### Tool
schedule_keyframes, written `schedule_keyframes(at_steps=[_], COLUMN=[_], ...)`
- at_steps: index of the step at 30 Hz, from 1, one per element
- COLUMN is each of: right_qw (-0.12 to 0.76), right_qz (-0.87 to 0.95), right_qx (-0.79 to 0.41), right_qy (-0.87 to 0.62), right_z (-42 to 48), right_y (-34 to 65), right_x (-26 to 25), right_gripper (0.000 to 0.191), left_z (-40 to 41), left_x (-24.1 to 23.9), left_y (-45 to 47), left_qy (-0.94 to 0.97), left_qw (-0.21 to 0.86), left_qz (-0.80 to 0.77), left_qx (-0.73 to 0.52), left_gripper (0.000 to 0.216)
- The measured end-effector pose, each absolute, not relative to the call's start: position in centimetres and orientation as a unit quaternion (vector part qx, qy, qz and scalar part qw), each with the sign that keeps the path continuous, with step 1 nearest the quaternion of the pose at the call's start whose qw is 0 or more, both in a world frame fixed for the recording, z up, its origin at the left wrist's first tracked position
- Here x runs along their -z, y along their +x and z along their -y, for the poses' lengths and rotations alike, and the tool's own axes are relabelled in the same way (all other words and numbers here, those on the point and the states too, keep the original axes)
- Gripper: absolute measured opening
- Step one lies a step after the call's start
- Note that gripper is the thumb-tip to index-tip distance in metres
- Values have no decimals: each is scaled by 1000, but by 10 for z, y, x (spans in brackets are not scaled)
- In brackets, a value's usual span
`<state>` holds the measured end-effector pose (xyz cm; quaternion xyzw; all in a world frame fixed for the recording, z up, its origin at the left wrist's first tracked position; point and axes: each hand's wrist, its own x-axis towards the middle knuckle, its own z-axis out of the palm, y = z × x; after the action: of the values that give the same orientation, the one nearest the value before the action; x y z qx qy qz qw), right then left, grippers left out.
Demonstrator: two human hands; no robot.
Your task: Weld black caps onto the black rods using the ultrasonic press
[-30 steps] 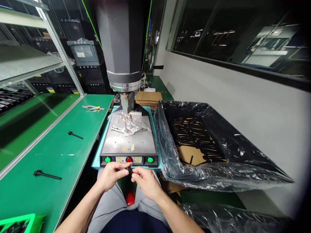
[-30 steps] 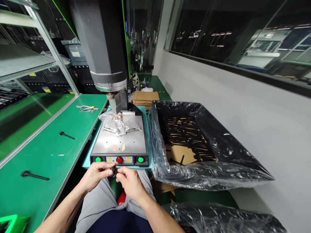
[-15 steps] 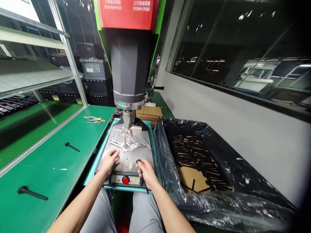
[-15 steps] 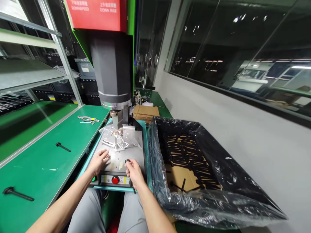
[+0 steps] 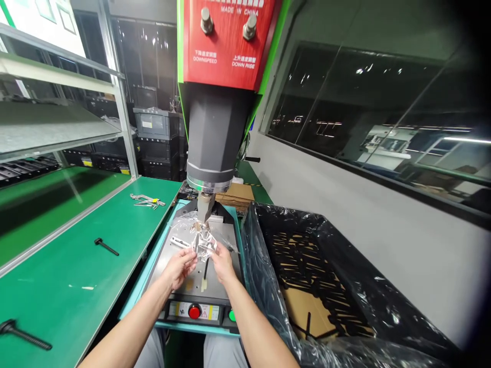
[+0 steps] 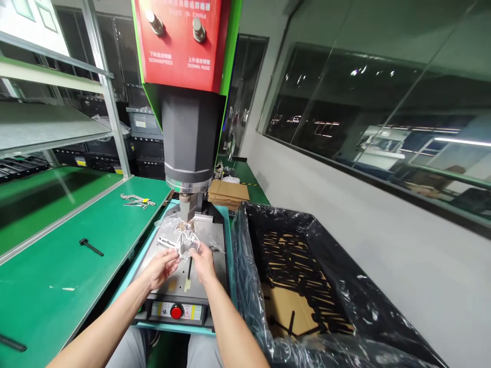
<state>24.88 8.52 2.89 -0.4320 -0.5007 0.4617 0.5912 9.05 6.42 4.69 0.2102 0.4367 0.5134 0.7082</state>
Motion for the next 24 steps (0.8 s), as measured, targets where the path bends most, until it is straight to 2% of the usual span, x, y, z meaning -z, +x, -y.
schedule_keyframes(at_steps=[4,12,18,24], right_qw=[604,603,596,560], right_qz=[534,581,572,584], right_qx=[-397,-288,-278,-338], right_qy=[-438,-465,-490,-482], right_z=[-100,-119,-138,-150], right_y=[249,239,225,230], right_x=[-38,-62,-69,-73], right_gripper=[37,30,29,32], left_z=[-63,-69,-70,-71], left_x=[-52,-57,-61,-66], left_y=[91,92,92,92], left_qy=[227,256,257,254], left_qw=[706,694,690,688], left_qz=[-424,-410,-412,-419], left_qx=[-519,-534,-536,-536], left_gripper=[30,36,37,35])
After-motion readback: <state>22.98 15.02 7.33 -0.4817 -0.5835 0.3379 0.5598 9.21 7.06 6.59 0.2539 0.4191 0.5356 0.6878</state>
